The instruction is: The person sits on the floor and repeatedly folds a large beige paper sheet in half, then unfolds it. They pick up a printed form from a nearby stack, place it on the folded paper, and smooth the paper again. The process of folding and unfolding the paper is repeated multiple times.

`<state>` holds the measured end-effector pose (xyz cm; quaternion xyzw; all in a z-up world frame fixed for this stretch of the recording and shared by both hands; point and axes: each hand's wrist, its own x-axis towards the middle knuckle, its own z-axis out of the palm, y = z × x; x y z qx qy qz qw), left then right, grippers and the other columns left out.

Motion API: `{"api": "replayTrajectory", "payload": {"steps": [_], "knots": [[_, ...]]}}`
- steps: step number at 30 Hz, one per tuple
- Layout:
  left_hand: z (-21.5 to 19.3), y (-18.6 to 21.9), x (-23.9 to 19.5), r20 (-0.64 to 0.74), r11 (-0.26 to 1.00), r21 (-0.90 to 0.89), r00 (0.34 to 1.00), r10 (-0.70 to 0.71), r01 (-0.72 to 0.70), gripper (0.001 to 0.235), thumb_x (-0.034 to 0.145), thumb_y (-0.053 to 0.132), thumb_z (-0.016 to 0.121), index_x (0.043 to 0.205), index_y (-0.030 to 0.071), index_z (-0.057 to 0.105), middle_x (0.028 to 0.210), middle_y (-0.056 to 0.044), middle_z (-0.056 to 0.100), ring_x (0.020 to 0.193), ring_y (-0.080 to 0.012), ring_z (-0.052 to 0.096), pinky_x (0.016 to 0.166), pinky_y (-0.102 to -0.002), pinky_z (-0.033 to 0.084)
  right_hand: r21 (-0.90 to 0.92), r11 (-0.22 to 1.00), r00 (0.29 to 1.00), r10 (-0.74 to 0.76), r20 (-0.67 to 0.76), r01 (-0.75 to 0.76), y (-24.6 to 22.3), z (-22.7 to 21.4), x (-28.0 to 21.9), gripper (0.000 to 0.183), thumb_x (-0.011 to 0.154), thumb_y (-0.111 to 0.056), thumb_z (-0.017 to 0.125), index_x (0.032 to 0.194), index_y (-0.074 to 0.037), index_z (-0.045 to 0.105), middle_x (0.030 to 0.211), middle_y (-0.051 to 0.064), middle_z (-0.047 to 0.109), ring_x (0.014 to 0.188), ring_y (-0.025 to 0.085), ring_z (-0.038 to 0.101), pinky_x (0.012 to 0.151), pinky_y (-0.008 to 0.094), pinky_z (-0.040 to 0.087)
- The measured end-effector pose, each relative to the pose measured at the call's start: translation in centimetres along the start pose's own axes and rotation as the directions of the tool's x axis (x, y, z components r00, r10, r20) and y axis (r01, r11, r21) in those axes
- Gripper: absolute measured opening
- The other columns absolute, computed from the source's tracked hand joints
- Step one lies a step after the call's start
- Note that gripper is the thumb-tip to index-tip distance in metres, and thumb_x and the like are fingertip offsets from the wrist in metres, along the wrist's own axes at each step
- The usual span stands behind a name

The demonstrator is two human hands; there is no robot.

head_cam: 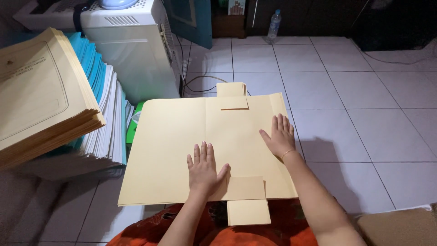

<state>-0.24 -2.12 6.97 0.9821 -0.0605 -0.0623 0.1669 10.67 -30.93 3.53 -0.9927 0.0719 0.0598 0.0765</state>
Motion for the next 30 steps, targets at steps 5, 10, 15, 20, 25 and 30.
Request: {"api": "replayTrajectory", "payload": {"steps": [5,10,15,20,25,30], "knots": [[0.0,-0.1,-0.2,-0.006,1.0,-0.003,1.0,0.004,-0.004,0.092,0.094,0.07,0.035,0.162,0.009,0.022,0.17,-0.014,0.019,0.157,-0.0356,0.011,0.122,-0.06,0.008,-0.005,1.0,0.999,0.017,0.05,-0.017,-0.3,0.0,-12.5,0.087,0.102,-0.068,0.02,0.164,-0.007,0.013,0.172,0.015,0.009,0.159,0.031,0.004,0.126,0.051,0.008],[2.7,-1.3,0.8,-0.193,0.994,0.074,0.977,0.088,-0.075,0.094,0.095,0.072,0.033,0.16,0.007,0.019,0.168,-0.013,0.017,0.155,-0.0352,0.008,0.12,-0.06,0.009,0.101,0.991,0.993,0.094,-0.071,-0.086,0.5,3.6,-15.6,0.092,0.097,-0.068,0.026,0.162,-0.008,0.001,0.171,0.013,-0.003,0.158,0.029,-0.005,0.124,0.05,0.001],[0.3,-0.2,-0.1,0.0,1.0,0.0,1.0,0.019,-0.019,0.092,0.095,0.069,0.035,0.162,0.008,0.022,0.17,-0.015,0.019,0.157,-0.0366,0.01,0.122,-0.061,0.008,0.048,0.994,0.996,0.094,-0.012,-0.093,-1.6,0.4,-9.7,0.096,0.101,-0.073,0.022,0.163,-0.001,0.015,0.171,0.021,0.009,0.16,0.035,0.001,0.126,0.054,0.005],[0.3,-0.4,0.2,0.004,1.0,0.003,1.0,0.017,-0.017,0.091,0.095,0.07,0.034,0.162,0.009,0.022,0.169,-0.015,0.02,0.157,-0.0359,0.011,0.121,-0.061,0.009,0.053,0.995,0.994,0.082,-0.068,-0.078,-2.6,-0.6,2.6,0.097,0.099,-0.076,0.021,0.163,-0.003,0.016,0.172,0.017,0.009,0.16,0.032,0.001,0.127,0.052,0.003],[0.1,-0.4,0.4,0.023,1.0,0.015,1.0,-0.001,0.001,0.092,0.094,0.071,0.034,0.163,0.011,0.021,0.17,-0.013,0.019,0.158,-0.0346,0.01,0.122,-0.06,0.009,-0.004,0.996,0.99,0.088,-0.11,-0.089,-2.2,0.5,10.3,0.094,0.099,-0.076,0.017,0.164,-0.008,0.018,0.173,0.012,0.011,0.16,0.029,0.004,0.127,0.051,0.006],[0.1,-0.4,0.1,0.011,1.0,-0.003,1.0,0.008,-0.008,0.092,0.094,0.07,0.035,0.162,0.01,0.022,0.17,-0.014,0.019,0.157,-0.0352,0.011,0.122,-0.06,0.01,0.034,0.996,0.993,0.087,-0.081,-0.085,-2.3,0.3,6.7,0.091,0.101,-0.073,0.018,0.165,-0.008,0.016,0.174,0.01,0.007,0.16,0.027,0.0,0.128,0.051,0.003]]}}
